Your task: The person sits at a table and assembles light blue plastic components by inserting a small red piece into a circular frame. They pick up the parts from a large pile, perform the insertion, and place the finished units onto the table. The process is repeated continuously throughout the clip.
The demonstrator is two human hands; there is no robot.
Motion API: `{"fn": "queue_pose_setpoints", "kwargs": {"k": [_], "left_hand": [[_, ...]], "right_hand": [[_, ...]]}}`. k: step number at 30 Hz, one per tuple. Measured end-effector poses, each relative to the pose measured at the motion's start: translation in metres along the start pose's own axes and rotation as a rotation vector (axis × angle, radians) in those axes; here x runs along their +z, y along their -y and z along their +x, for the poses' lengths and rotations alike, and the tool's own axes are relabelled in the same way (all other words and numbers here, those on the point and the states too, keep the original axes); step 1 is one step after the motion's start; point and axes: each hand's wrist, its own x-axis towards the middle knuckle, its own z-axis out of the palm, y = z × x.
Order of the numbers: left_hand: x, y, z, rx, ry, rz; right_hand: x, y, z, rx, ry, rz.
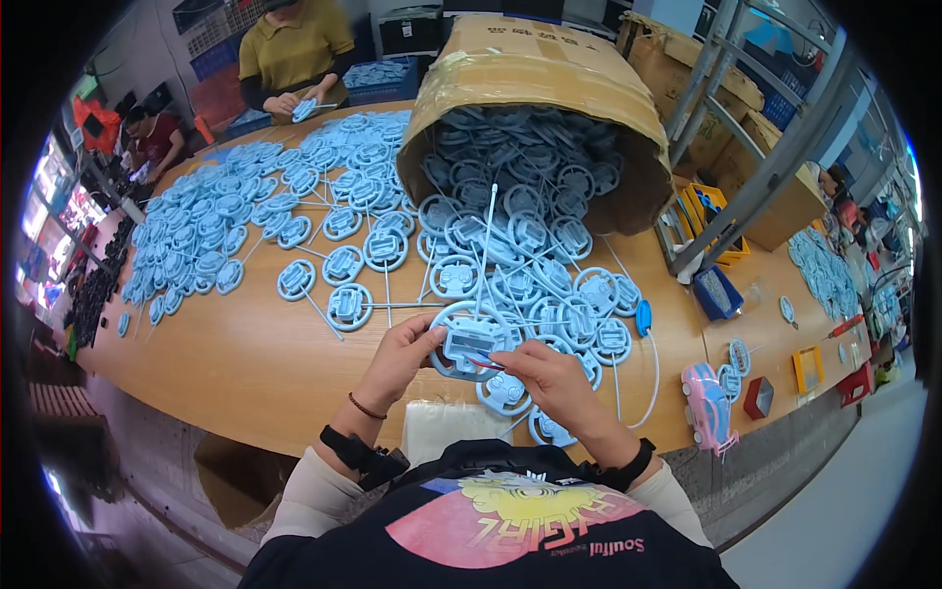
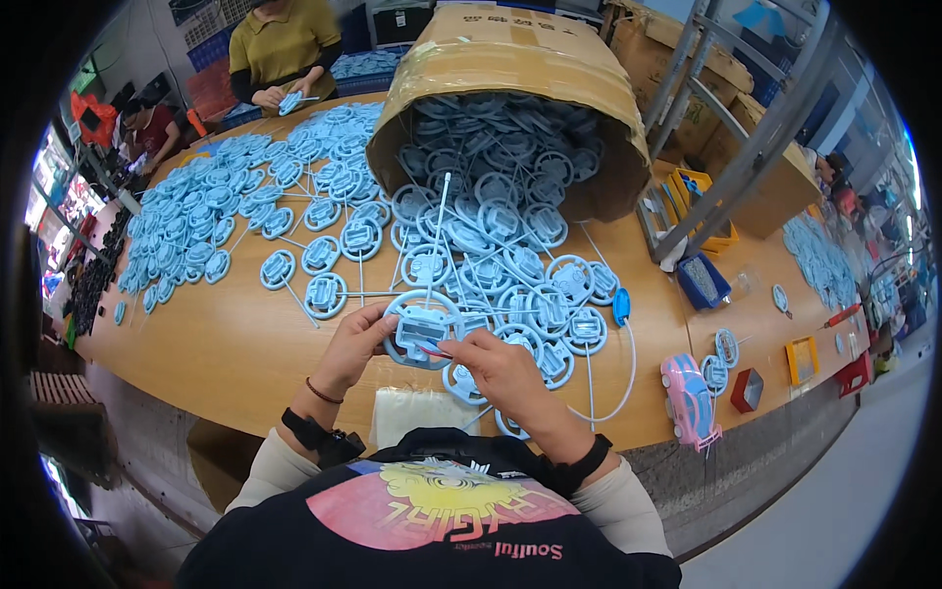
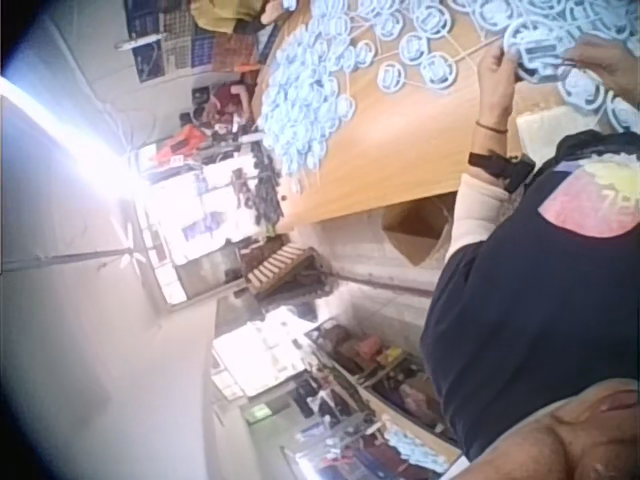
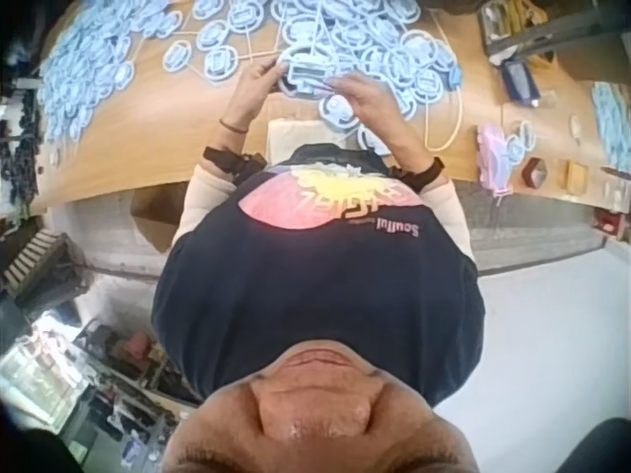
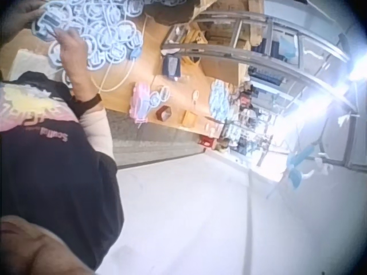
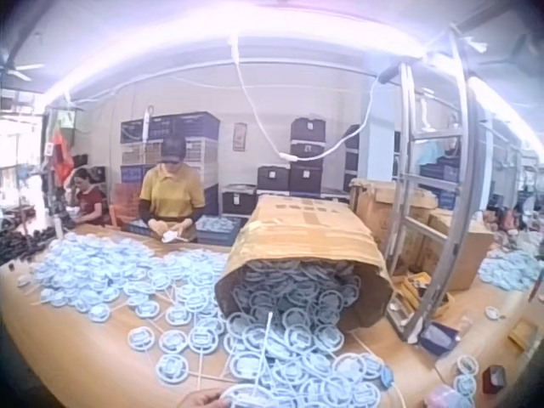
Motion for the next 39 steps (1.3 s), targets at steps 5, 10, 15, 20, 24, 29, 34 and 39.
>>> {"fn": "queue_pose_setpoints", "kwargs": {"k": [5,10,15,20,24,29,34,39], "left_hand": [[0.011,0.006,-0.001,-0.009,0.007,-0.047],[0.015,0.017,0.002,-0.023,-0.049,-0.117],[0.011,0.013,0.005,-0.050,0.035,-0.138],[0.007,0.019,0.005,-0.066,0.007,-0.101],[0.003,0.032,0.004,-0.079,0.017,-0.161],[-0.001,0.038,0.005,-0.070,0.048,-0.175],[0.013,0.034,0.003,-0.166,0.199,-0.272],[0.010,0.050,0.001,-0.244,0.205,-0.400]], "right_hand": [[-0.002,-0.001,0.000,-0.009,0.020,-0.048],[0.003,-0.005,0.002,0.057,0.034,0.116],[0.006,-0.017,-0.006,0.013,0.014,0.137],[0.008,-0.018,-0.005,-0.017,-0.005,0.167],[0.009,-0.023,-0.009,0.000,0.010,0.142],[0.011,-0.026,-0.011,0.004,0.016,0.223],[0.014,-0.027,-0.012,0.013,0.041,0.280],[0.020,-0.030,-0.015,0.037,0.103,0.336]]}}
